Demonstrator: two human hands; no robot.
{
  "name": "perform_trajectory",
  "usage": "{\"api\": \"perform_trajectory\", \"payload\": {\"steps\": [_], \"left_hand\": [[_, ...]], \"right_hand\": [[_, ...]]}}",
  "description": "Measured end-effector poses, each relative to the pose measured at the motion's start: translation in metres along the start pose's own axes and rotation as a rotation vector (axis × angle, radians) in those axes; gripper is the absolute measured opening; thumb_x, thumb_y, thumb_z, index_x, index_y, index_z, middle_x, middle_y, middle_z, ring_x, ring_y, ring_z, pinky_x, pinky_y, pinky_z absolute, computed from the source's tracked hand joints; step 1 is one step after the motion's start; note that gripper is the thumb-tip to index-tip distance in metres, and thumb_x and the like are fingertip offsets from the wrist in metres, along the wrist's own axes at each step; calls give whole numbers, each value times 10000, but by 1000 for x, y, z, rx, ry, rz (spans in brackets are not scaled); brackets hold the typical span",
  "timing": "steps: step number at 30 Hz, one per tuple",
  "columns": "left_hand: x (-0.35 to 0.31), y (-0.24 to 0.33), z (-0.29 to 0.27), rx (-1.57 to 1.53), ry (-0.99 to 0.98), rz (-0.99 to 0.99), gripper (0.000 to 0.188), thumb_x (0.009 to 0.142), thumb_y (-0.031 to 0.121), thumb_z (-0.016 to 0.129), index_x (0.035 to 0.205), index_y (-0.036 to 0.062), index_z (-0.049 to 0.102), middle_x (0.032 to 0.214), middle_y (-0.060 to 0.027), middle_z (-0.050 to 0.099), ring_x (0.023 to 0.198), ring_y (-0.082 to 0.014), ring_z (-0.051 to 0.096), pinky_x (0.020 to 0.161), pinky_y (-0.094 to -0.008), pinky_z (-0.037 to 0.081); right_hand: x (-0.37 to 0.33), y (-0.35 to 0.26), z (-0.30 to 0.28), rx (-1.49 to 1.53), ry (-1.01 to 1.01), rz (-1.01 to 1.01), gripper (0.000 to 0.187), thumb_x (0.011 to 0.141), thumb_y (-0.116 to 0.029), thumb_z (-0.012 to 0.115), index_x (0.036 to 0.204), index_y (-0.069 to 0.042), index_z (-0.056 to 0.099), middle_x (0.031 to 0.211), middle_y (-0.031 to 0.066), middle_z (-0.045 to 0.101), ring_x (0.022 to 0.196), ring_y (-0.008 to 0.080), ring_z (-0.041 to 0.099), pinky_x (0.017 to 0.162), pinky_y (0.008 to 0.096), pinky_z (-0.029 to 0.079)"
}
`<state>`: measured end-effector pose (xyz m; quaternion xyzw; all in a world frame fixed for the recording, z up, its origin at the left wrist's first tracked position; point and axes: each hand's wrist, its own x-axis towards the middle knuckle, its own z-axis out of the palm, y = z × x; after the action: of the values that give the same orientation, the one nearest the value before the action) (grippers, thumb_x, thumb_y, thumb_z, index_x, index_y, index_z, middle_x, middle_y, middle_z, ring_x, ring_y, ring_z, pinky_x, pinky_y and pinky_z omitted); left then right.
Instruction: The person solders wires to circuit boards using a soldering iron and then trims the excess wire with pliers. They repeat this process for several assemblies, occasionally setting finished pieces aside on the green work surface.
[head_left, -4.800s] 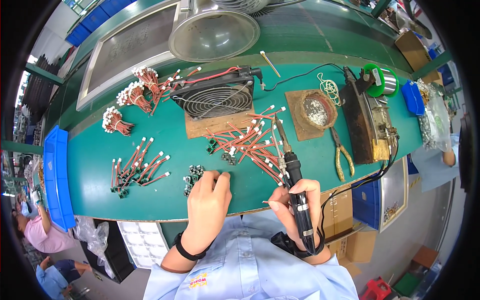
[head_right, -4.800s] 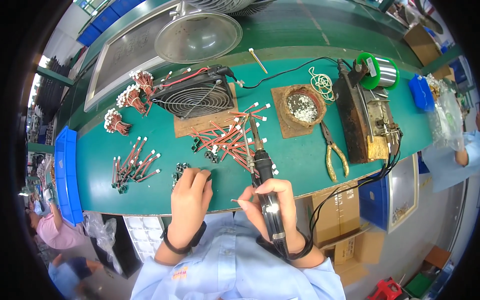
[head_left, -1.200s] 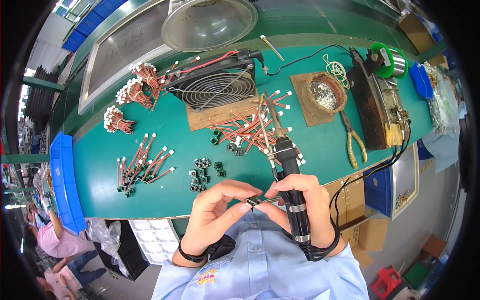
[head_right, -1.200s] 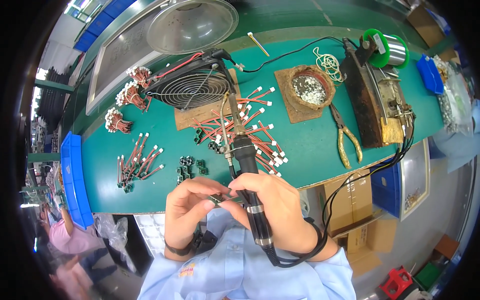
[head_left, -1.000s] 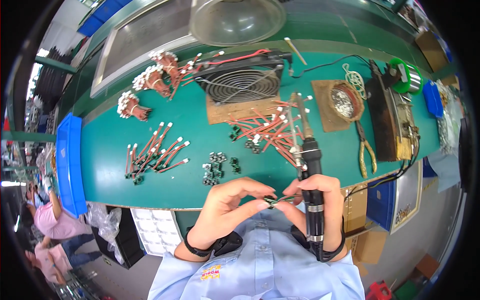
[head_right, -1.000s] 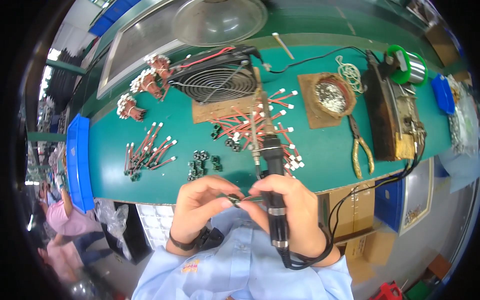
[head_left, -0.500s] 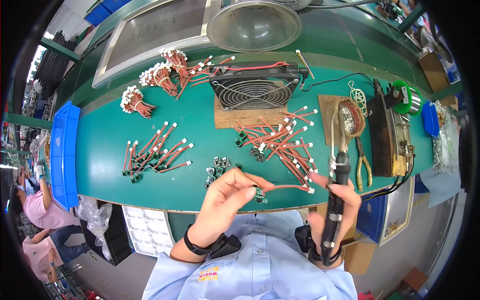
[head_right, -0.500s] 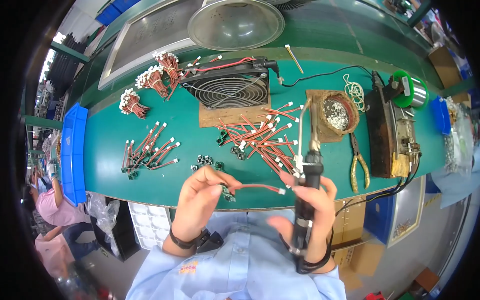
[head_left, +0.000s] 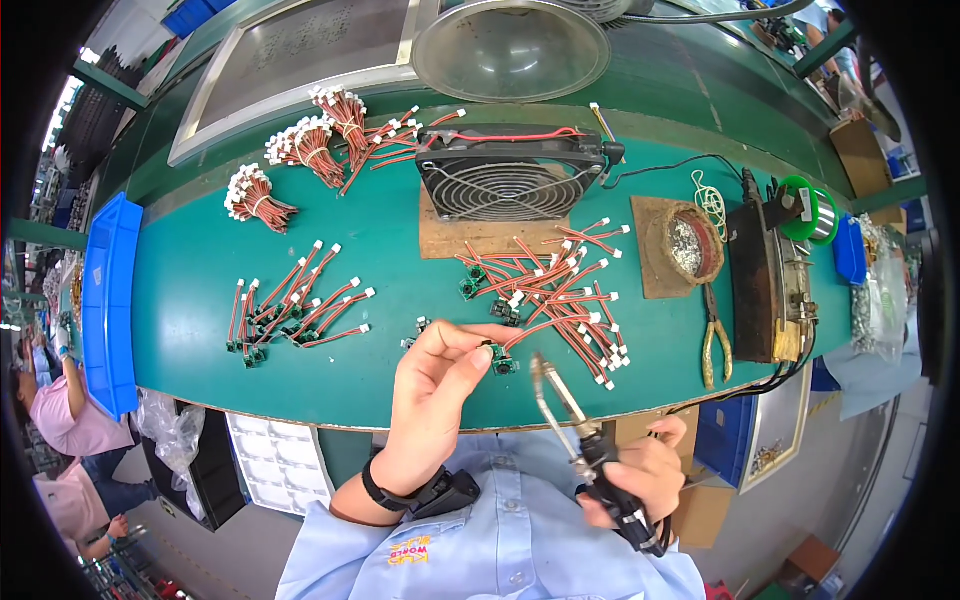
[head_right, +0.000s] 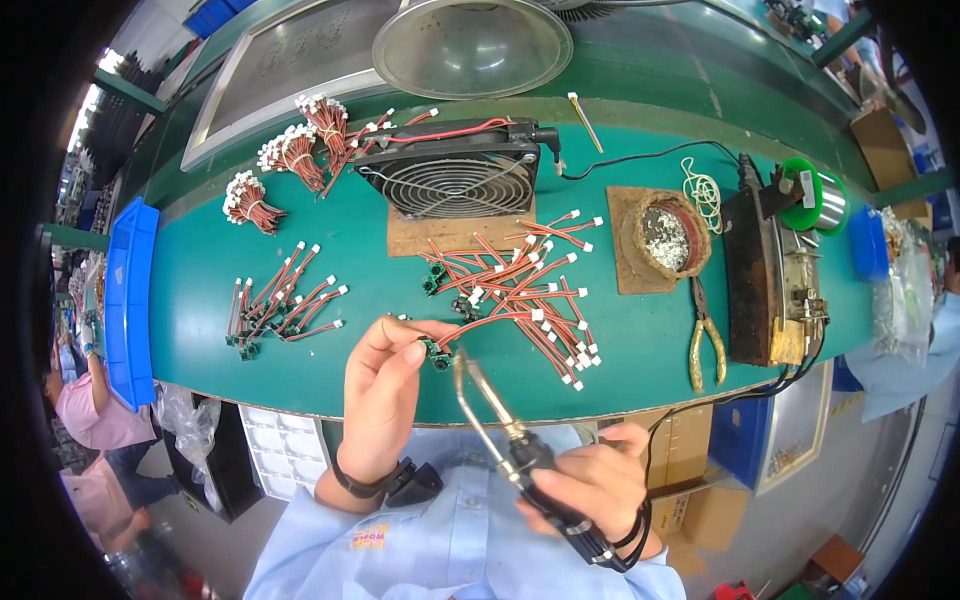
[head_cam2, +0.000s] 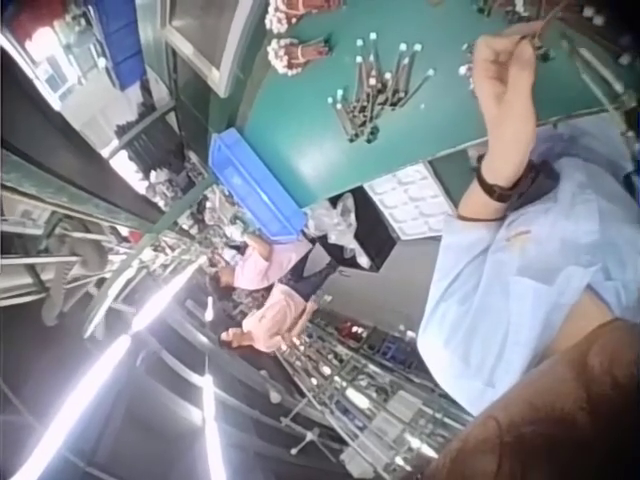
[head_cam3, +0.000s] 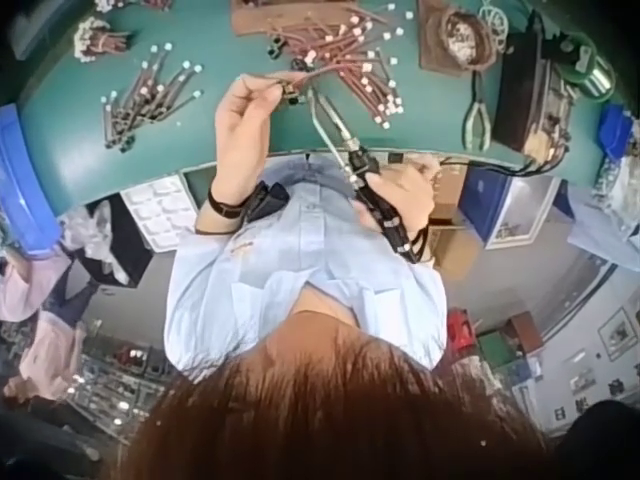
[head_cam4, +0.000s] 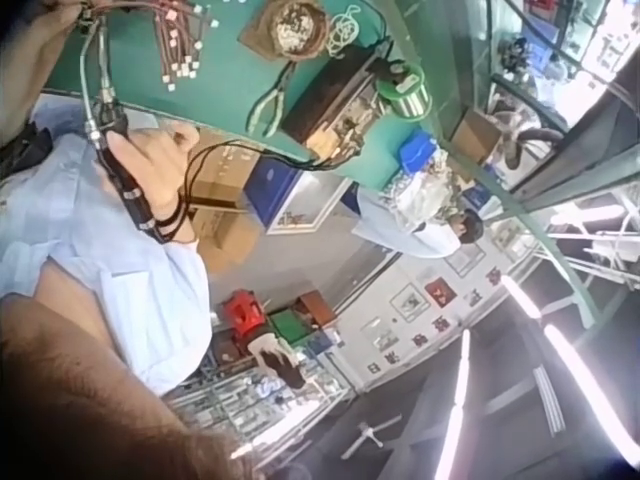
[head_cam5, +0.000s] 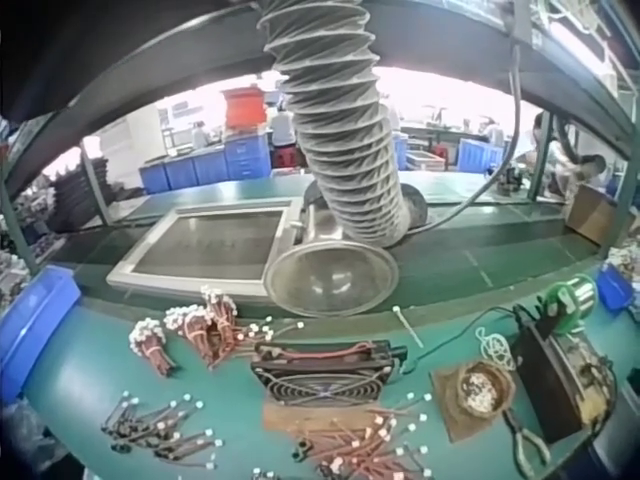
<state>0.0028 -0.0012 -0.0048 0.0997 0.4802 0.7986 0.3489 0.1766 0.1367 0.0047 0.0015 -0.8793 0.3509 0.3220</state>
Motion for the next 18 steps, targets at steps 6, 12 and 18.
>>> {"api": "perform_trajectory", "payload": {"steps": [6,12,18], "left_hand": [[-1,-2,2,91,5,72,40,880,45,512,868,39,474,1052,-167,605,991,-170,557,872,-323,421],[-2,-1,3,94,7,71,37,878,31,508,868,36,473,1053,-169,603,1000,-173,554,877,-325,420],[-2,-2,3,109,3,80,38,874,17,506,868,34,472,1054,-171,601,1004,-180,555,881,-327,419]], "right_hand": [[5,-5,6,63,-81,101,414,581,-165,786,958,-136,619,686,-20,611,600,114,576,793,325,332],[5,-5,7,72,-96,104,414,585,-160,782,965,-131,621,691,-16,618,603,117,578,801,327,334],[6,-4,7,87,-93,108,420,589,-153,779,976,-127,618,697,-15,620,606,121,580,810,327,336]]}}
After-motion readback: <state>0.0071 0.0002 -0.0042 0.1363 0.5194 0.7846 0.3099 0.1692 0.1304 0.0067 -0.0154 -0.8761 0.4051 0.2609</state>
